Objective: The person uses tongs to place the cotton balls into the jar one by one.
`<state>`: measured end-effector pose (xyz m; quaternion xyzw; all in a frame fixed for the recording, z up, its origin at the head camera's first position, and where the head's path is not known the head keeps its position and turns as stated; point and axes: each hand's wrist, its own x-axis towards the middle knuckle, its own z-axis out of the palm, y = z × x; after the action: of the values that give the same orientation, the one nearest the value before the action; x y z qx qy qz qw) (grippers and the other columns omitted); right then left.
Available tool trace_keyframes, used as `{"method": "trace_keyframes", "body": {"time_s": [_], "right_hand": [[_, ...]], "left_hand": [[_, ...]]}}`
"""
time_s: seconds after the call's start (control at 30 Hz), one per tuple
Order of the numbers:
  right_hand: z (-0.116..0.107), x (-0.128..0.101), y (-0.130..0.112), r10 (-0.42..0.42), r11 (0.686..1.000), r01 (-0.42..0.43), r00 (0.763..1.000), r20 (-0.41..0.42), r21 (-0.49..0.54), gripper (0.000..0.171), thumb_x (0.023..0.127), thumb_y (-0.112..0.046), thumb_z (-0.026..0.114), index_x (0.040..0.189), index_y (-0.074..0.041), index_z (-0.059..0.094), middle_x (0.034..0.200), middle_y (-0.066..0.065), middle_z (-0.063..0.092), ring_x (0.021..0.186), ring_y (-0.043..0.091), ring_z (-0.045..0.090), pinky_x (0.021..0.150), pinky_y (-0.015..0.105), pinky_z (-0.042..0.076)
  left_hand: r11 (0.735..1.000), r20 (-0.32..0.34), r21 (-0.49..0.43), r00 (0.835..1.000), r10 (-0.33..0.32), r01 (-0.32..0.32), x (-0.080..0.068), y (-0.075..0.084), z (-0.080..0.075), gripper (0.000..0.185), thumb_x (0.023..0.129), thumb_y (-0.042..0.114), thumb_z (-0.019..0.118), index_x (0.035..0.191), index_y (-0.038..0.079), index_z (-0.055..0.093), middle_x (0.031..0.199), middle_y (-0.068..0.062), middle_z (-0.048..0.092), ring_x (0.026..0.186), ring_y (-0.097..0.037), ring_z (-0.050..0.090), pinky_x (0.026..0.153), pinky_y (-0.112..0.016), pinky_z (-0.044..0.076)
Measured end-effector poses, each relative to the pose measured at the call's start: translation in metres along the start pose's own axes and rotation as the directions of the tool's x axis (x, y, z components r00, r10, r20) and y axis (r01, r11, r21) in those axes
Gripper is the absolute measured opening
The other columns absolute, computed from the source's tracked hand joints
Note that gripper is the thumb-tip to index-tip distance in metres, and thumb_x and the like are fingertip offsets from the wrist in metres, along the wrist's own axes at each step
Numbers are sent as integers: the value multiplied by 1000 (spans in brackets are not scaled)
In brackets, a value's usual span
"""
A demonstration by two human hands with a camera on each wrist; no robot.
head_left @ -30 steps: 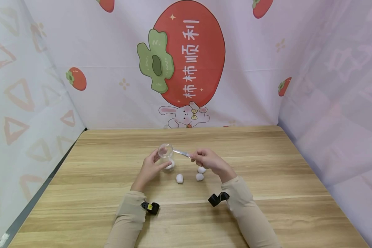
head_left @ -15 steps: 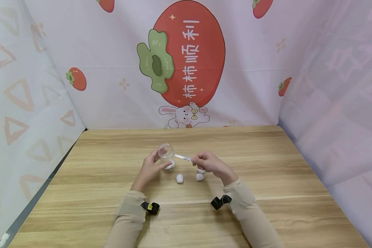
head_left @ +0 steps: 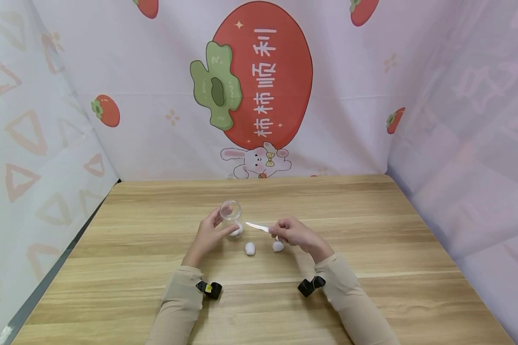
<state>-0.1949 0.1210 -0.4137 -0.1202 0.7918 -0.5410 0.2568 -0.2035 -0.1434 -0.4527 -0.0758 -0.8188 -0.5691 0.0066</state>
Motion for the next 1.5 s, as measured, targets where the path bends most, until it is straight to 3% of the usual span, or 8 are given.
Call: {"method": "trace_keyframes", "body": {"time_s": [0.67,1.03,1.3,1.5], "right_hand": [[-2,-6,16,36,998,-36,999,16,-44,28,98,-21,53,86,4,59,55,-5,41,47,5,29,43,15,22],[-1,-8,26,31,994,-33,999,-21,-100,32,96,-20,56,86,11,59,55,-5,41,53,8,33,47,16,25],[-2,-10,29,32,991,-31,999,1,-127,37,96,-19,55,85,16,53,56,-5,40,53,9,33,48,16,25],[-2,-11,31,21,991,-19,1000,14,-131,37,96,-20,56,81,13,53,56,-6,40,53,9,32,48,17,24]], "left_hand": [[1000,7,8,1000,-7,7,-1,0,-1,73,79,15,79,141,2,44,141,-20,53,136,-34,49,118,-41,39],[1000,5,16,1000,6,-6,0,0,0,72,79,14,79,141,1,43,141,-21,53,135,-35,49,118,-42,40],[1000,3,18,1000,4,-4,-1,1,0,74,80,14,78,142,0,42,142,-22,53,136,-34,48,119,-42,39],[999,-3,24,1000,26,-26,-1,2,-1,72,80,13,78,141,-2,42,141,-23,53,135,-36,49,117,-43,40]]}}
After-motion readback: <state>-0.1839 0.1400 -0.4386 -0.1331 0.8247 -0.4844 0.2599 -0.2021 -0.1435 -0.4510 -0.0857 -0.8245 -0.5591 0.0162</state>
